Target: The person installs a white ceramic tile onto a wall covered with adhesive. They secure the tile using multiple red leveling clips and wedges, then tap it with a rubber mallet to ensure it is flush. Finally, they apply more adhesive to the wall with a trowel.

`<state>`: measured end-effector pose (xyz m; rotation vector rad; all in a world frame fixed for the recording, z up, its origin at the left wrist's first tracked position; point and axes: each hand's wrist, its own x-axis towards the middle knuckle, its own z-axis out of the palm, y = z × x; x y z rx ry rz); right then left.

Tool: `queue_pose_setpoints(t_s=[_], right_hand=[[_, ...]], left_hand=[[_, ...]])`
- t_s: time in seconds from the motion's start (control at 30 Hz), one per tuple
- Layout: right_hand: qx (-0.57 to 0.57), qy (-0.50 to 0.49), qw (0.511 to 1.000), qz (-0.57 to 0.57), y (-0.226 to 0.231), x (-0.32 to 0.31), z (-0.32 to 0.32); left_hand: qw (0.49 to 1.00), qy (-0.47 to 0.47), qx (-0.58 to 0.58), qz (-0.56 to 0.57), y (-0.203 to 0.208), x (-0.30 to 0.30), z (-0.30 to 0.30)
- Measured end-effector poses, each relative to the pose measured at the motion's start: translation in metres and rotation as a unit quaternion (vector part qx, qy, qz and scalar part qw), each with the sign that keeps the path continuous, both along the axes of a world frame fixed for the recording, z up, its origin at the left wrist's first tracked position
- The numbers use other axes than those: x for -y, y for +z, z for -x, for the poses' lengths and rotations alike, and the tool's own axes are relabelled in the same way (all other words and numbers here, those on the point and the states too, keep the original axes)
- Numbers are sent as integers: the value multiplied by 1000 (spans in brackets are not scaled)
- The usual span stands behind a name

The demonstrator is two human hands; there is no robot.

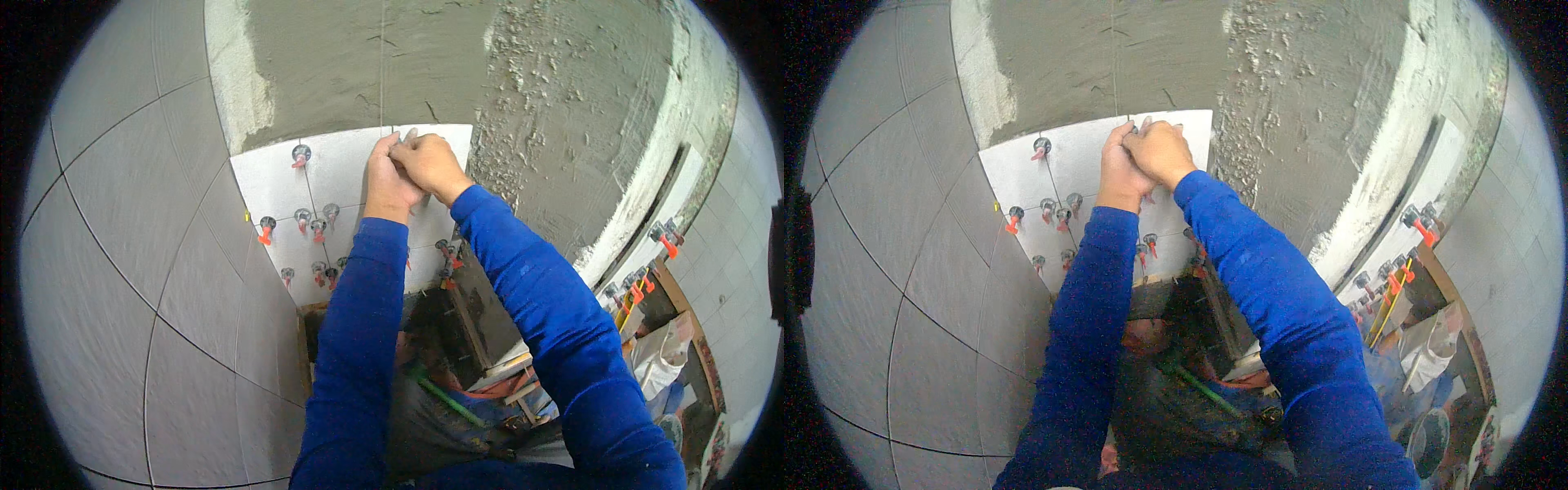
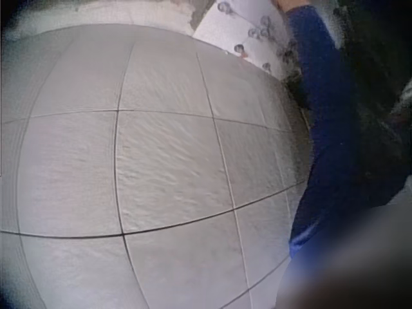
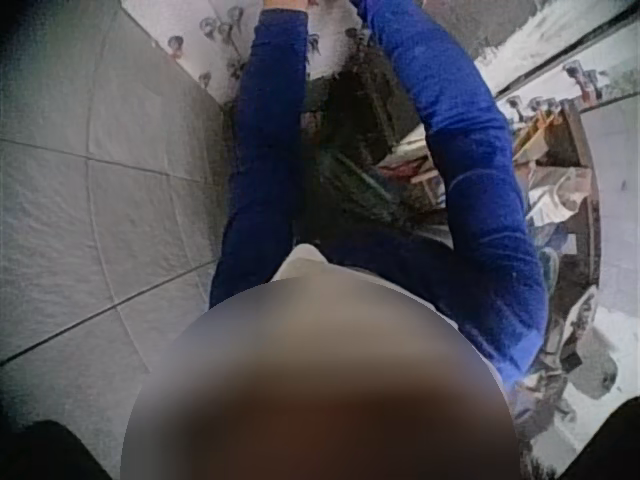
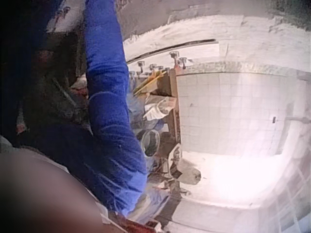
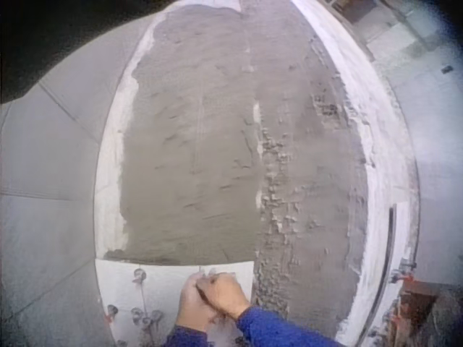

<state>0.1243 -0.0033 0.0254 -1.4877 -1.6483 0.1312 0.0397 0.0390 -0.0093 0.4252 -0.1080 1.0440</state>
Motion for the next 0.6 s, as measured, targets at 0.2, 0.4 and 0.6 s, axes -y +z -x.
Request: queue_pose_setpoints(t_s=[0.2, 0.4, 0.6], right_hand=[[-19, 3, 1000, 15, 6, 1, 3], [-20, -21, 999, 16, 7, 4, 4], [-35, -19, 999, 21, 8, 1, 2]], left_hand=[[997, -16, -67, -19, 0, -18, 2], [988, -57, -125, -67, 1, -36, 7], [979, -151, -85, -112, -8, -61, 11]])
